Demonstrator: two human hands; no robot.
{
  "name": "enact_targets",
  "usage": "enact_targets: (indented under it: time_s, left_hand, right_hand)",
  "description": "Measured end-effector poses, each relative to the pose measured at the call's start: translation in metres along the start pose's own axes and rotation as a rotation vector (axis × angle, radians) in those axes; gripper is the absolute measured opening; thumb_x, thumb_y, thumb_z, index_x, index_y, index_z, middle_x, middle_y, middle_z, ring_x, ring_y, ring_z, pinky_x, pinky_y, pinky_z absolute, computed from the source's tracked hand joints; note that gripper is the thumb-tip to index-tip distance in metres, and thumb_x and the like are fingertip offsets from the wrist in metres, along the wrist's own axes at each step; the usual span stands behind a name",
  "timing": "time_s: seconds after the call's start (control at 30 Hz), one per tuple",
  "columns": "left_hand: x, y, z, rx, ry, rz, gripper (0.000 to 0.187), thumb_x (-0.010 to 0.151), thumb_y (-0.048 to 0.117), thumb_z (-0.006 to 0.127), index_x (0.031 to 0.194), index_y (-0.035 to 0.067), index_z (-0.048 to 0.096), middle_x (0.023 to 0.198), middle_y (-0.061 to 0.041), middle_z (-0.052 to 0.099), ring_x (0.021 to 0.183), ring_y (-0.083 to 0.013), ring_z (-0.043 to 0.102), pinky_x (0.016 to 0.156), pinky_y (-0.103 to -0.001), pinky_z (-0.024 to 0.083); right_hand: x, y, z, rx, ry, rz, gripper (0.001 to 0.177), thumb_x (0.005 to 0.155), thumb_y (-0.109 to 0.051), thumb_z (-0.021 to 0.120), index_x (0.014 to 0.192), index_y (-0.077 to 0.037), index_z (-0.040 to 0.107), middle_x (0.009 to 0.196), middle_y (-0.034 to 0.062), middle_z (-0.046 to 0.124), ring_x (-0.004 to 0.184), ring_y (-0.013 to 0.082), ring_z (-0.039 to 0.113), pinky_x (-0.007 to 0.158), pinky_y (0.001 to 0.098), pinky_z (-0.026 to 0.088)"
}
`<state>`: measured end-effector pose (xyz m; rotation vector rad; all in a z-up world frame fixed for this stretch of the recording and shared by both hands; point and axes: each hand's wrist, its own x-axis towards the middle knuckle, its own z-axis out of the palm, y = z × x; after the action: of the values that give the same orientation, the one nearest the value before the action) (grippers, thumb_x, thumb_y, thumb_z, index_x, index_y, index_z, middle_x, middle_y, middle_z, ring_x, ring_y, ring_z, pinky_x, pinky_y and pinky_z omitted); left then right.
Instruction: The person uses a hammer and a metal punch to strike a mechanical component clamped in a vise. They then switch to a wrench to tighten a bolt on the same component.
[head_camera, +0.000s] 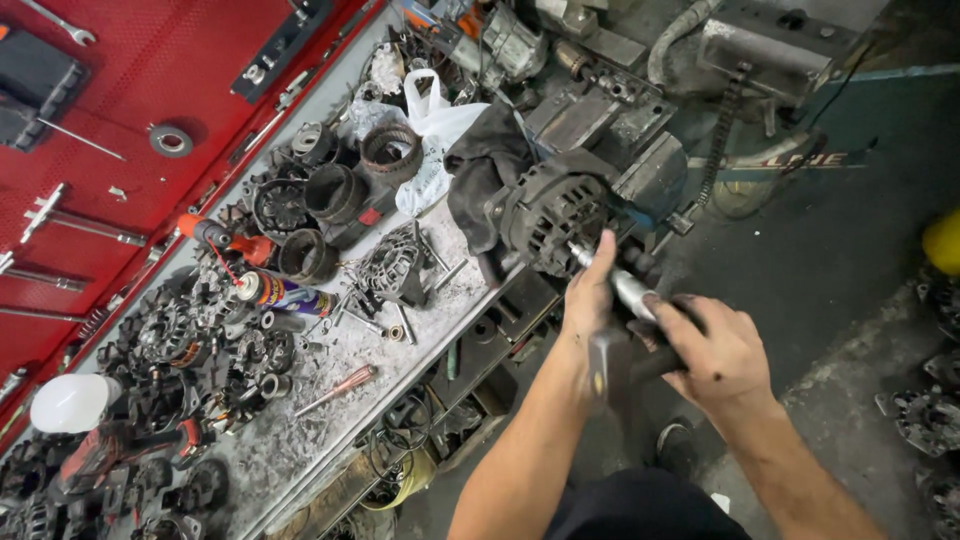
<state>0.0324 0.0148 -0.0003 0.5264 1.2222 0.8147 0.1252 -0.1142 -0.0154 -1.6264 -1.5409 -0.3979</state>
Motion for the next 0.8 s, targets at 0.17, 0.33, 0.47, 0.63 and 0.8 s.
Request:
enact_targets:
  time_s: [0.17, 0.33, 0.47, 0.63, 0.8]
  left_hand:
    - [-0.010, 0.007, 0.018, -0.121, 0.035, -0.059, 0.125, 0.069, 0.051, 0.097, 0.157, -0.003, 0.027, 0.150, -0.032, 0.044, 0.138, -0.0431, 0.052, 0.111, -0.061, 0.044]
    - [0.008, -0.023, 0.000, -0.393, 0.009, 0.021, 0.054, 0.080, 0.022, 0.096, 0.110, -0.007, 0.061, 0.091, -0.022, 0.072, 0.081, -0.0351, 0.075, 0.076, -0.053, 0.063]
    - [-0.008, -0.012, -0.003, -0.222, 0.016, -0.012, 0.088, 0.073, 0.038, 0.099, 0.130, -0.010, 0.052, 0.117, -0.029, 0.064, 0.110, -0.0391, 0.067, 0.094, -0.059, 0.054]
    - [-0.028, 0.010, -0.001, -0.034, 0.013, -0.049, 0.092, 0.069, 0.038, 0.100, 0.135, -0.010, 0.057, 0.126, -0.028, 0.060, 0.121, -0.0369, 0.060, 0.099, -0.054, 0.051]
    - [-0.013, 0.004, -0.001, -0.080, -0.005, -0.033, 0.084, 0.067, 0.030, 0.102, 0.128, -0.011, 0.062, 0.122, -0.027, 0.062, 0.117, -0.0413, 0.063, 0.092, -0.058, 0.054]
  right_hand:
    - [0.012, -0.022, -0.013, 0.279, -0.194, 0.713, 0.030, 0.091, -0.024, 0.071, 0.095, 0.005, 0.070, 0.082, 0.0244, 0.066, 0.075, 0.0412, 0.066, 0.068, 0.0501, 0.048]
    - [0.024, -0.029, -0.005, 0.929, -0.069, 1.570, 0.033, 0.101, -0.024, 0.071, 0.080, -0.002, 0.058, 0.064, 0.0018, 0.040, 0.045, 0.0140, 0.046, 0.035, 0.0314, 0.041]
    - [0.026, -0.040, -0.020, 0.649, -0.089, 1.134, 0.028, 0.089, -0.018, 0.082, 0.079, 0.001, 0.064, 0.062, 0.0098, 0.057, 0.046, 0.0187, 0.055, 0.042, 0.0321, 0.044]
    - [0.024, -0.043, -0.023, 0.373, -0.076, 0.629, 0.026, 0.080, -0.011, 0.088, 0.088, 0.004, 0.070, 0.068, 0.0099, 0.066, 0.045, 0.0197, 0.049, 0.047, 0.0344, 0.041]
    - [0.002, -0.023, -0.004, -0.008, 0.158, 0.184, 0.013, 0.082, -0.002, 0.080, 0.094, -0.002, 0.074, 0.080, 0.0130, 0.067, 0.072, 0.0319, 0.071, 0.073, 0.0325, 0.058]
